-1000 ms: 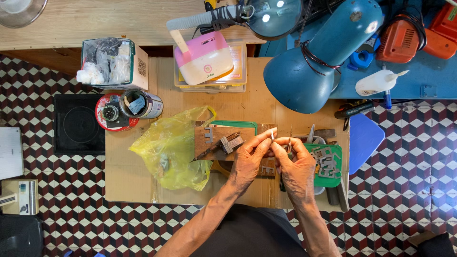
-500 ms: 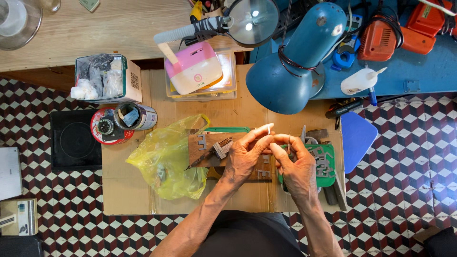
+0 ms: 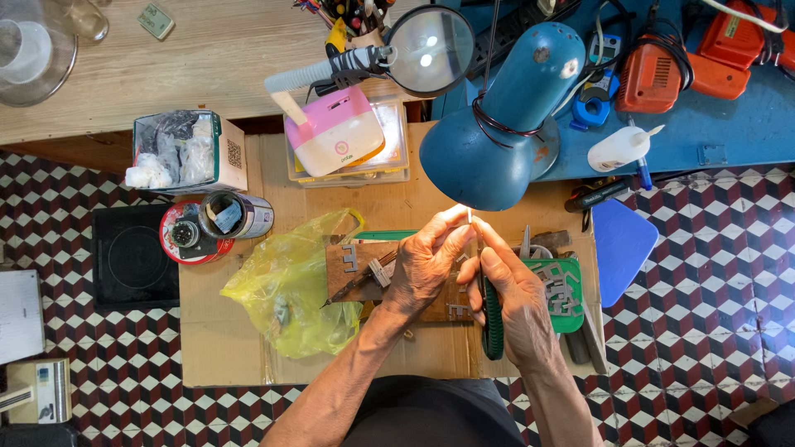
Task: The person picks small metal pieces from a green tray and uses a green-handled tool to file or shape them. They then place the pieces into a wooden jig, adjusting them by hand. The person repeats this process with multiple pieces throughout the clip.
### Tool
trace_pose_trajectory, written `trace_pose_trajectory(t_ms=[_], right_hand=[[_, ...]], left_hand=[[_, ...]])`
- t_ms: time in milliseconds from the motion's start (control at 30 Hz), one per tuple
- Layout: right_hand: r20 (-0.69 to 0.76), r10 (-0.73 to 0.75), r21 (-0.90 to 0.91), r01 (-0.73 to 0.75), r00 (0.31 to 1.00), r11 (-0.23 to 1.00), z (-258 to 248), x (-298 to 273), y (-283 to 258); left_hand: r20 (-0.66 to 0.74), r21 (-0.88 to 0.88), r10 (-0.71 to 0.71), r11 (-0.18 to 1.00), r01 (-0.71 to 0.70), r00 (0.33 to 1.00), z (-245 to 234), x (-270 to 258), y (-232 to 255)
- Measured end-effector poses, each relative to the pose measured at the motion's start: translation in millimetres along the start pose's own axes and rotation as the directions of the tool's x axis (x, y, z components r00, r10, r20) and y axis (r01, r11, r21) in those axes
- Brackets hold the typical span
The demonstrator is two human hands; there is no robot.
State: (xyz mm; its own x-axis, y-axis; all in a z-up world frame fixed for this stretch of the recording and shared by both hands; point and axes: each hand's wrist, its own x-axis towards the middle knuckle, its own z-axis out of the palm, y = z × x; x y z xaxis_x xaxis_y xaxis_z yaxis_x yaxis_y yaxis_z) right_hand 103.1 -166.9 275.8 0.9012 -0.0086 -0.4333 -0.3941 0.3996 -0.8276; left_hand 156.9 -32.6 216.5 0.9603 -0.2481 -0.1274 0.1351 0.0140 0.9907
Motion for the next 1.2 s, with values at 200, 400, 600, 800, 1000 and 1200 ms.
trace_pose_trajectory(t_ms=[200, 400, 600, 800, 1000, 1200], right_hand=[[-0.008, 0.023, 0.013, -0.023, 1.000, 1.000, -5, 7, 0], [-0.013, 0.019, -0.002, -0.019, 1.000, 1.000, -5, 11, 1], [-0.017, 0.010, 0.001, -0.010, 1.000, 1.000, -5, 14, 2], [-0.029, 0.012, 0.018, -0.011, 1.000, 1.000, -7, 17, 5], [-0.021, -0.006, 0.011, 0.007, 1.000, 1.000, -10, 18, 7], [-0.043, -0.013, 0.027, 0.014, 0.999, 1.000, -10, 18, 12]], left_hand=[[-0.019, 0.091, 0.002, 0.996, -0.001, 1.000, -1, 6, 9], [-0.051, 0.157, 0.009, 0.988, -0.001, 0.999, -2, 12, 11], [-0.086, 0.246, 0.086, 0.967, -0.063, 0.993, -2, 16, 8], [-0.077, 0.232, 0.088, 0.970, -0.068, 0.993, -3, 17, 8], [-0.065, 0.202, 0.073, 0.978, -0.058, 0.995, -3, 18, 7], [-0.057, 0.197, 0.030, 0.980, -0.018, 0.998, -2, 17, 7]])
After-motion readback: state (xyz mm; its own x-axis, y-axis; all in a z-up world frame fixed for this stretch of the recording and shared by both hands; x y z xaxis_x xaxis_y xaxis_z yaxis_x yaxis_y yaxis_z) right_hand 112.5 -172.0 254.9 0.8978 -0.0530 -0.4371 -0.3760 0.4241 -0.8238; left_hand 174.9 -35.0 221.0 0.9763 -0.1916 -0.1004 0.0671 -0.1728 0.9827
